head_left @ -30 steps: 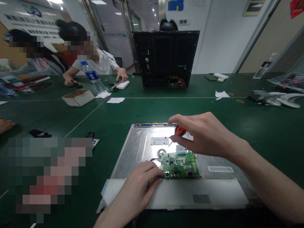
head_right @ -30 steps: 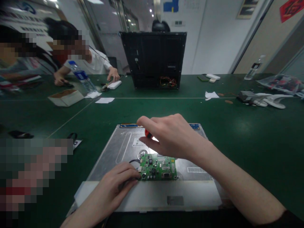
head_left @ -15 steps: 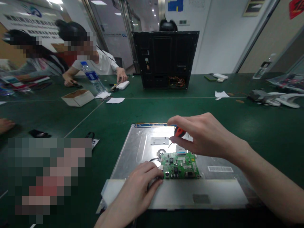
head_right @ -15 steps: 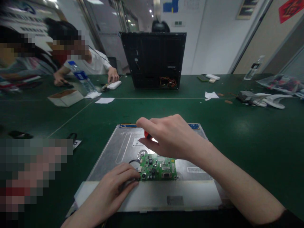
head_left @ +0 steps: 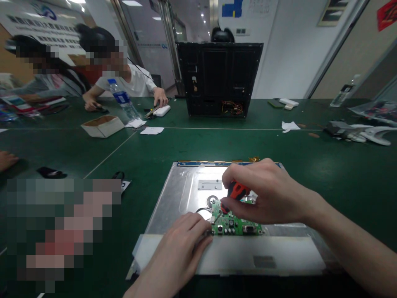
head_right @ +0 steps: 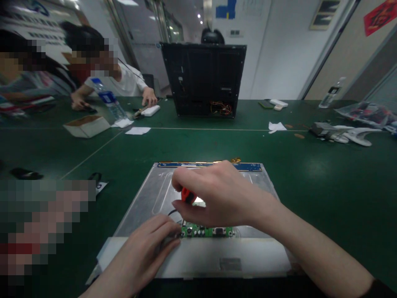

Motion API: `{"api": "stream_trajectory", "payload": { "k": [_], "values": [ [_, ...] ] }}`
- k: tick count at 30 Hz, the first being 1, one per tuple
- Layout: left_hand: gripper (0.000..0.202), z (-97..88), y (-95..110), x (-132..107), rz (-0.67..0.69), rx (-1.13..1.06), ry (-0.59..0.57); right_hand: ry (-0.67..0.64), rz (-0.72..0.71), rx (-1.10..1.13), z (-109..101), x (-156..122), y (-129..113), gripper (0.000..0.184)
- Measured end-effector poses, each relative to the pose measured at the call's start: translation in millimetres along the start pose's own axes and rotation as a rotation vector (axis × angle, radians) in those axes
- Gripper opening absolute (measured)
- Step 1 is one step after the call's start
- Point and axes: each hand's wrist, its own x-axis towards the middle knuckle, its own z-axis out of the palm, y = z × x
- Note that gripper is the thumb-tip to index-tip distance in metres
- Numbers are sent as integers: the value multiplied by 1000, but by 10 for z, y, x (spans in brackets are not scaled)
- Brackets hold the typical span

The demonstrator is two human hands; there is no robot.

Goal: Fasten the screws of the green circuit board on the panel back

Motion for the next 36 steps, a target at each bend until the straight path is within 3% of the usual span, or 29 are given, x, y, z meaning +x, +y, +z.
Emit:
{"api": "stream_trajectory", "payload": {
  "k": [22, 36],
  "values": [
    [12, 56, 15, -66, 30, 60, 22, -196, -48, 40, 132, 23, -84, 4],
    [12, 42, 34, -63, 7, 52, 4, -174, -40, 0, 111, 16, -92, 5]
  ]
}}
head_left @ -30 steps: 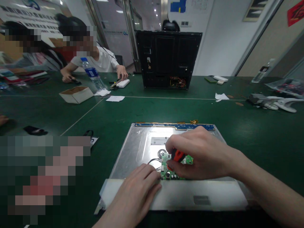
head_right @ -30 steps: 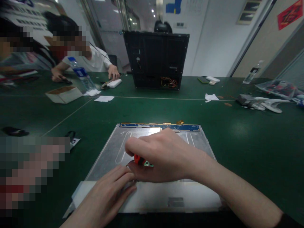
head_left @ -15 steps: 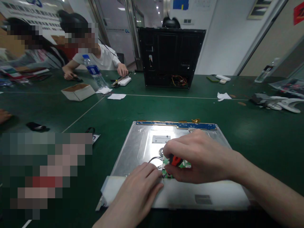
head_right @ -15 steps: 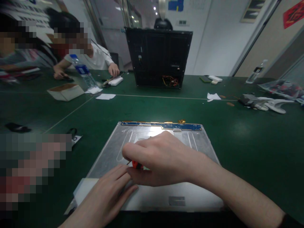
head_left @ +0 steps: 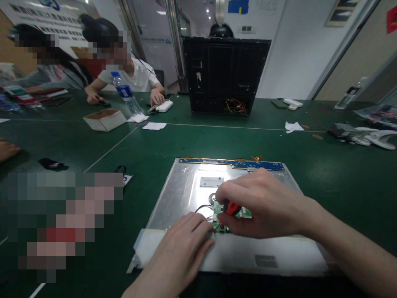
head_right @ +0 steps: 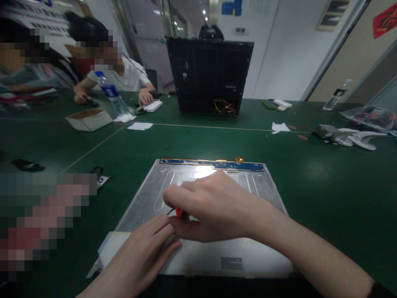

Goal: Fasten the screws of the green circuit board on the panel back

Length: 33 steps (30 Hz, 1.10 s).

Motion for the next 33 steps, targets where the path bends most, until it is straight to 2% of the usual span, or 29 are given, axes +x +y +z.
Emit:
{"api": "stream_trajectory", "payload": {
  "k": [33],
  "values": [
    [11, 8, 4, 7, 28, 10, 28, -32, 13, -62, 1, 6, -42, 8]
  ]
}}
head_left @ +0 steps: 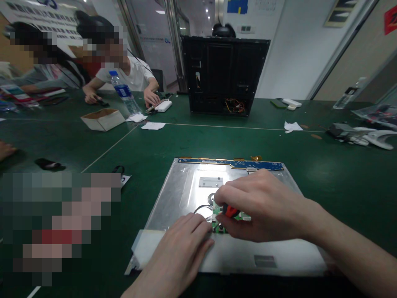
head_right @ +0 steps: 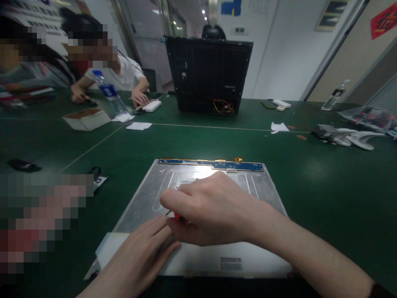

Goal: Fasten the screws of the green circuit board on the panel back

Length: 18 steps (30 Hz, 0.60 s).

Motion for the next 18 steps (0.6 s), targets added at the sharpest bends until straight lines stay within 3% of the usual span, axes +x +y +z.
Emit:
{"api": "stream_trajectory", "payload": {
  "k": [10, 18],
  "values": [
    [12, 16, -14, 2, 9, 14, 18, -28, 4, 11, -8, 4, 5, 7],
    [13, 27, -16, -15, 30, 17, 61, -68, 19, 14, -24, -8, -6, 20]
  ]
}}
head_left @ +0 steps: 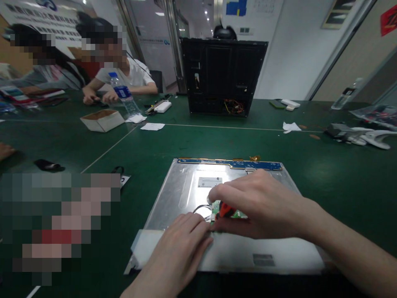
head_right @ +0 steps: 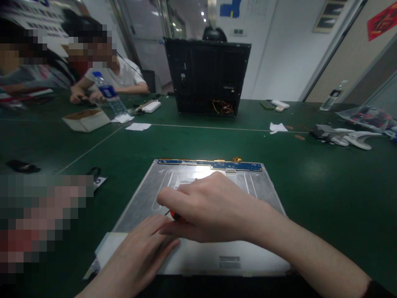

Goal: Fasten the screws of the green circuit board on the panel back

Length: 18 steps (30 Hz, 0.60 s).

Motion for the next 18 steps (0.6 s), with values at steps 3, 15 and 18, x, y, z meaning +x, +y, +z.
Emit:
{"api": "stream_trajectory", "payload": {
  "k": [3, 15, 18],
  "values": [
    [14, -2, 0, 8, 14, 12, 9, -14, 2, 24, -17, -8, 3, 17],
    [14, 23, -15, 23, 23, 52, -6, -34, -19, 89, -44, -23, -3, 20],
    [14, 20, -10, 22, 30, 50, 0, -13, -14, 54, -22, -13, 3, 15]
  ]
}}
